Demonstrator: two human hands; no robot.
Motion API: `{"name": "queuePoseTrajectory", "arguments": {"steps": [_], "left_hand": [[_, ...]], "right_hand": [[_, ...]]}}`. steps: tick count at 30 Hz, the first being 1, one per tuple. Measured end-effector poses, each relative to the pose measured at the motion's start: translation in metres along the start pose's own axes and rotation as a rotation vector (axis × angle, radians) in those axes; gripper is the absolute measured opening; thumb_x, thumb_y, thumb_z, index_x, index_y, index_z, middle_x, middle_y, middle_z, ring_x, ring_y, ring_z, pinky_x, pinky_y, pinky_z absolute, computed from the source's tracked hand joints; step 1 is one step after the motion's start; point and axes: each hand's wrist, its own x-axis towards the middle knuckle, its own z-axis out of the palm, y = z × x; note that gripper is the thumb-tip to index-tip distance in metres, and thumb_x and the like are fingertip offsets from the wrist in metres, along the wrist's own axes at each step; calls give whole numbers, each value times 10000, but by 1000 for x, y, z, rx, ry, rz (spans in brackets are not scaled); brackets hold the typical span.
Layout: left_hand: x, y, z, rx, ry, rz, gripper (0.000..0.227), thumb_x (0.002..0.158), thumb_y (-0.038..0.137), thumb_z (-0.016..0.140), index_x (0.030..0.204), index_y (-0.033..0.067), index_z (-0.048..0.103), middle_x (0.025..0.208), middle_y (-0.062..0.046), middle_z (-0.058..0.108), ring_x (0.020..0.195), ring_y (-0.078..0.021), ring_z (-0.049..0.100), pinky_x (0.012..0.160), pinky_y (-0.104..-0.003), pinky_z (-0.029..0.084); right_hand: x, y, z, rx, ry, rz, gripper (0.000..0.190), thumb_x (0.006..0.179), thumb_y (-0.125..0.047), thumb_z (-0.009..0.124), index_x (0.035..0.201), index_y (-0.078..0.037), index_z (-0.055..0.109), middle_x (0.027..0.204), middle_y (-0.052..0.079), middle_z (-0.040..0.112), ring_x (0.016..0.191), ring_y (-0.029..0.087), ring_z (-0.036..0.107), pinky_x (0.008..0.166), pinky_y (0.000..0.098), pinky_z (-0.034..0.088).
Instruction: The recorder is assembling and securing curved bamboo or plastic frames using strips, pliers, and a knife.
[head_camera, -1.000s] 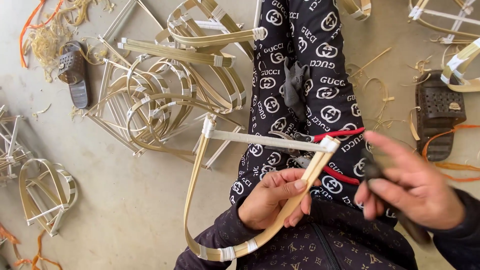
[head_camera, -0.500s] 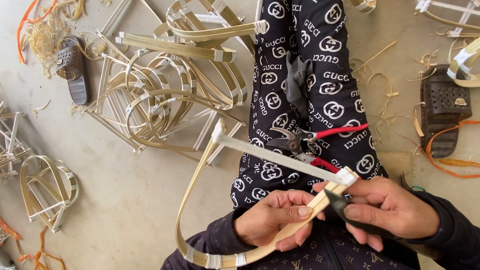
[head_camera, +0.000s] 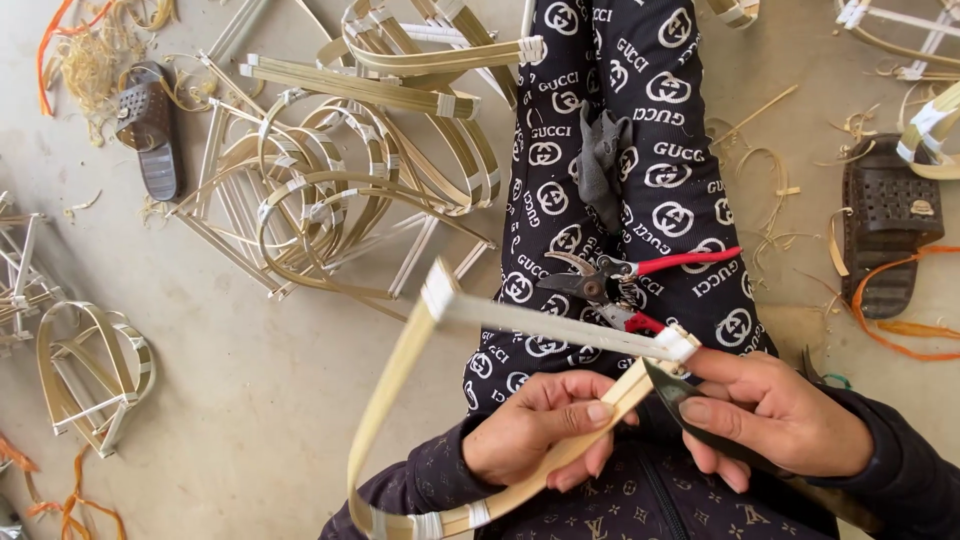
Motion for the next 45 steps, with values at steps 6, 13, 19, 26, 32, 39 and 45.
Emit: {"name": "queuePoseTrajectory", "arguments": {"steps": [6, 13, 19, 26, 32, 39, 45], "left_hand": [[22, -15, -79, 474, 361, -81, 390, 1122, 268, 461, 1193, -91, 596, 762, -123, 687, 505, -143, 606, 466, -245, 484], [12, 16, 1, 580, 366, 91, 316, 1100, 224, 484, 1280, -19, 575, 831, -124, 687, 565, -152, 640, 470, -259, 496], [16, -6, -9, -51, 93, 106, 248, 1150, 127, 486, 1303, -52, 563, 835, -161, 681, 549, -165, 595, 524, -261, 484], [10, -13, -7, -68, 104, 83, 236, 1153, 118, 484, 1293, -52, 567, 825, -165, 675, 529, -171, 580, 517, -268, 488], [14, -2, -20, 111, 186, 177, 279, 1152, 140, 473, 1303, -71, 575, 827, -162, 690, 555, -162, 637, 460, -241, 479], [32, -3, -34, 504, 378, 340, 379, 1110, 140, 497, 1415, -74, 569, 1094, -78, 720, 871, -118, 696, 724, -234, 584], [17, 6, -17, 602, 341, 258, 391, 1115, 165, 492, 1425, -63, 561, 1088, -87, 700, 846, -115, 700, 665, -243, 582]], "right_hand": [[6, 21, -12, 101, 46, -81, 475, 1014, -91, 503, 1473, -1, 419, 804, 173, 756, 585, 215, 724, 533, 320, 591], [23, 20, 17, 123, 140, -391, 732, 1049, -77, 563, 1661, -115, 163, 901, 173, 709, 640, 194, 714, 549, 286, 578], [34, 27, 41, 21, 392, -582, 706, 934, 28, 666, 1501, -76, 258, 879, 135, 694, 568, 123, 636, 511, 230, 531], [29, 32, 40, -244, 576, -610, 539, 908, 48, 655, 1404, -14, 454, 991, 150, 734, 571, 114, 618, 493, 219, 510], [8, 1, 11, -221, 855, -786, 655, 1012, -23, 594, 1609, -75, 331, 924, 146, 641, 596, 119, 613, 533, 237, 520], [33, -6, 24, 149, 113, -261, 736, 987, -213, 510, 1633, -157, 163, 873, 182, 763, 419, 165, 660, 386, 270, 527], [40, -3, 11, 167, 124, -258, 616, 1007, -210, 519, 1539, -34, 265, 732, 137, 699, 448, 179, 669, 410, 279, 534]]}}
